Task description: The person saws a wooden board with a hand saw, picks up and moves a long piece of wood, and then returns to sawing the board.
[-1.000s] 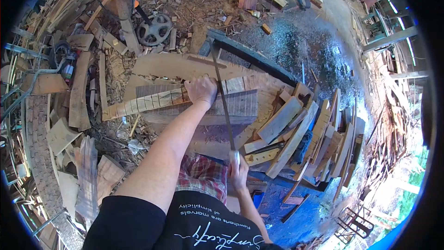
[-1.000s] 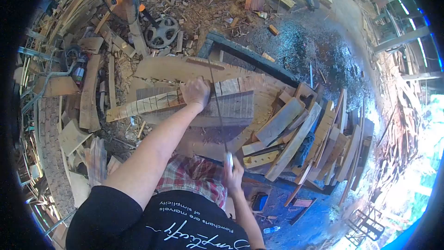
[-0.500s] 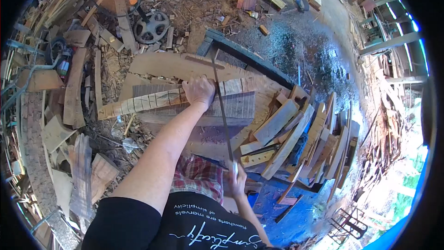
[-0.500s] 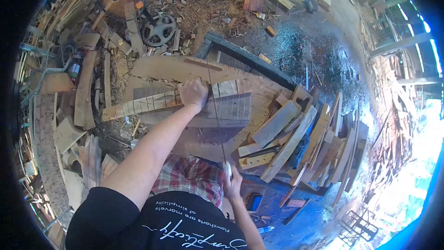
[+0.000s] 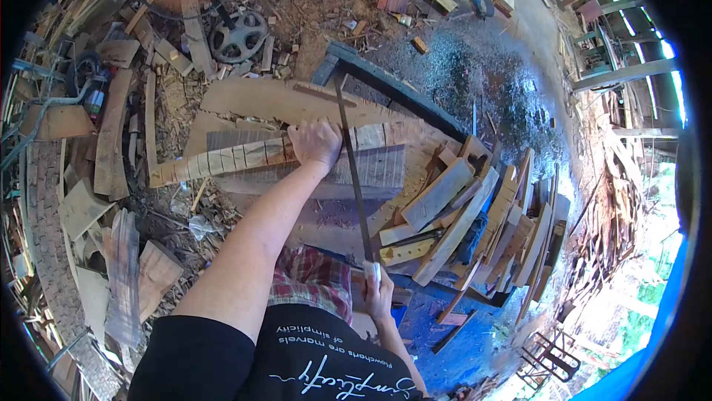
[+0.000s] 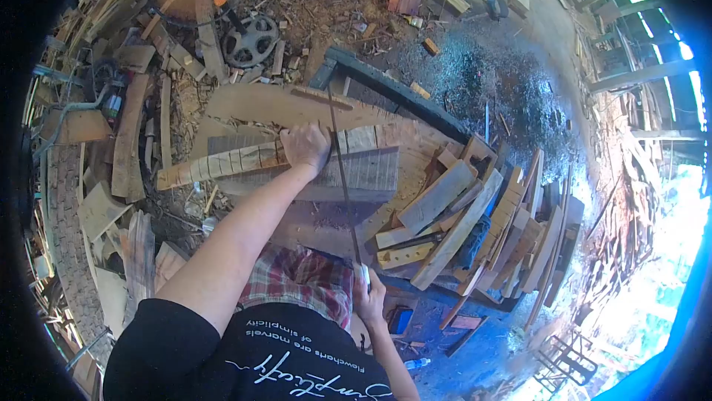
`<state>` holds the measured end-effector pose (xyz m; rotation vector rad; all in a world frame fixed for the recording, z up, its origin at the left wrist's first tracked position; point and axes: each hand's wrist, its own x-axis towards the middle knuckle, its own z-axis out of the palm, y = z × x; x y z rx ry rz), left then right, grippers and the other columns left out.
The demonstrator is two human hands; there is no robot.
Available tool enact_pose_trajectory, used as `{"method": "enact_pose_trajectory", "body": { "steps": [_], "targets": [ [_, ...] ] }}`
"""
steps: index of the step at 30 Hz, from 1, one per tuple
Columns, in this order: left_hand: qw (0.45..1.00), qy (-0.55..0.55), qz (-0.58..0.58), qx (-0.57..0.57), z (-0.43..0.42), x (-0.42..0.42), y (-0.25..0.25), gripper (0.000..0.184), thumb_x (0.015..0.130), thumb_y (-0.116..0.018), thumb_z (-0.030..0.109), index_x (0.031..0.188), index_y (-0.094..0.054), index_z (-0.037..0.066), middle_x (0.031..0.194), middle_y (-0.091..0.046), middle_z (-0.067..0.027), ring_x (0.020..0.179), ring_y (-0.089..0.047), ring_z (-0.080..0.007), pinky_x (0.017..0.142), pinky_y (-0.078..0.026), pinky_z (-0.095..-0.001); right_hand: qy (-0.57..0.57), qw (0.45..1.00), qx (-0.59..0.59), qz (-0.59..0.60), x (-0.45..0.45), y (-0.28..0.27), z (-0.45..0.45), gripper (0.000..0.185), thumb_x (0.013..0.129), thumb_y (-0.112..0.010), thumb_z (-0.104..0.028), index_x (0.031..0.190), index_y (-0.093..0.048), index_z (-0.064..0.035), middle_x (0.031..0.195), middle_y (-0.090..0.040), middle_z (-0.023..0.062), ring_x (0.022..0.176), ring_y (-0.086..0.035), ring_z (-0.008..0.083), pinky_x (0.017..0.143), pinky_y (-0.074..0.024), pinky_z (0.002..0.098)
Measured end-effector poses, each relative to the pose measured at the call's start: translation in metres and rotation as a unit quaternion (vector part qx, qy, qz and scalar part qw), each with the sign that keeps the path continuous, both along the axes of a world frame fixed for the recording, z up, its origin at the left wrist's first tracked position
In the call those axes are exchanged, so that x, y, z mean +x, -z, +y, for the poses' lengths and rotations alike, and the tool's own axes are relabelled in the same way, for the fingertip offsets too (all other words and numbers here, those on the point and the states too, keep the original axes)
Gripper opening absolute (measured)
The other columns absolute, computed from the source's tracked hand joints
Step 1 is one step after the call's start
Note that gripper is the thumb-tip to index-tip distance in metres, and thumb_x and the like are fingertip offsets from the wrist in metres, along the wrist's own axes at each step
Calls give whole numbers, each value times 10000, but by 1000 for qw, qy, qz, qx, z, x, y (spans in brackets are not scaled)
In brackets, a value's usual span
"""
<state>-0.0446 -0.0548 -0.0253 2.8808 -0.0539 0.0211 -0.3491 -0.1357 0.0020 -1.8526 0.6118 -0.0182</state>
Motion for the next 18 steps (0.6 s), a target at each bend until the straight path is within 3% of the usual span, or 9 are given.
{"method": "enact_pose_trajectory", "body": {
  "steps": [2,4,6,13,15,17,18],
  "targets": [
    [1000,8,-7,2,-1,-1,4,254,807,-502,269,742,-683,104,802,-677,-101,797,-630,-249,761,-365,-400,13,999,45,23,14,-1,1,460,944,-409,-434,856,-567,-12,524,-454,-3,445,-422,85,429,-346,268],
    [1000,0,-25,-11,0,0,12,252,806,-502,267,743,-684,105,810,-677,-99,807,-630,-246,763,-362,-397,15,991,110,70,75,4,0,393,937,-433,-352,880,-573,11,640,-484,55,601,-461,146,569,-391,323],
    [1000,1,-26,3,2,-1,15,251,807,-501,265,742,-683,105,809,-677,-95,809,-630,-245,761,-361,-396,-6,998,33,51,126,0,1,391,927,-457,-349,828,-536,20,629,-471,88,602,-481,168,566,-389,351],
    [1000,-2,-14,1,0,-2,5,257,811,-498,275,741,-680,107,801,-677,-84,841,-623,-244,766,-358,-401,21,997,50,51,13,-18,3,365,927,-460,-327,905,-576,17,652,-497,95,644,-506,175,609,-418,347],
    [1000,-1,-5,-1,-1,-1,5,258,812,-499,277,740,-680,107,802,-678,-85,849,-621,-244,767,-357,-402,23,987,118,111,8,-20,-3,368,933,-453,-329,916,-583,15,674,-500,80,654,-495,161,608,-414,338],
    [1000,2,-5,5,0,-1,4,259,812,-501,279,738,-681,108,803,-679,-87,856,-620,-243,767,-356,-404,-2,1000,17,-4,56,17,-4,450,951,-393,-431,812,-550,-33,488,-428,-11,412,-418,91,397,-328,263],
    [1000,0,-8,6,0,-1,3,260,811,-503,281,737,-682,107,806,-680,-90,851,-621,-244,766,-356,-404,-16,1000,9,-7,82,25,-5,455,950,-392,-434,788,-541,-37,486,-426,-9,411,-419,92,399,-328,263]
  ]
}}
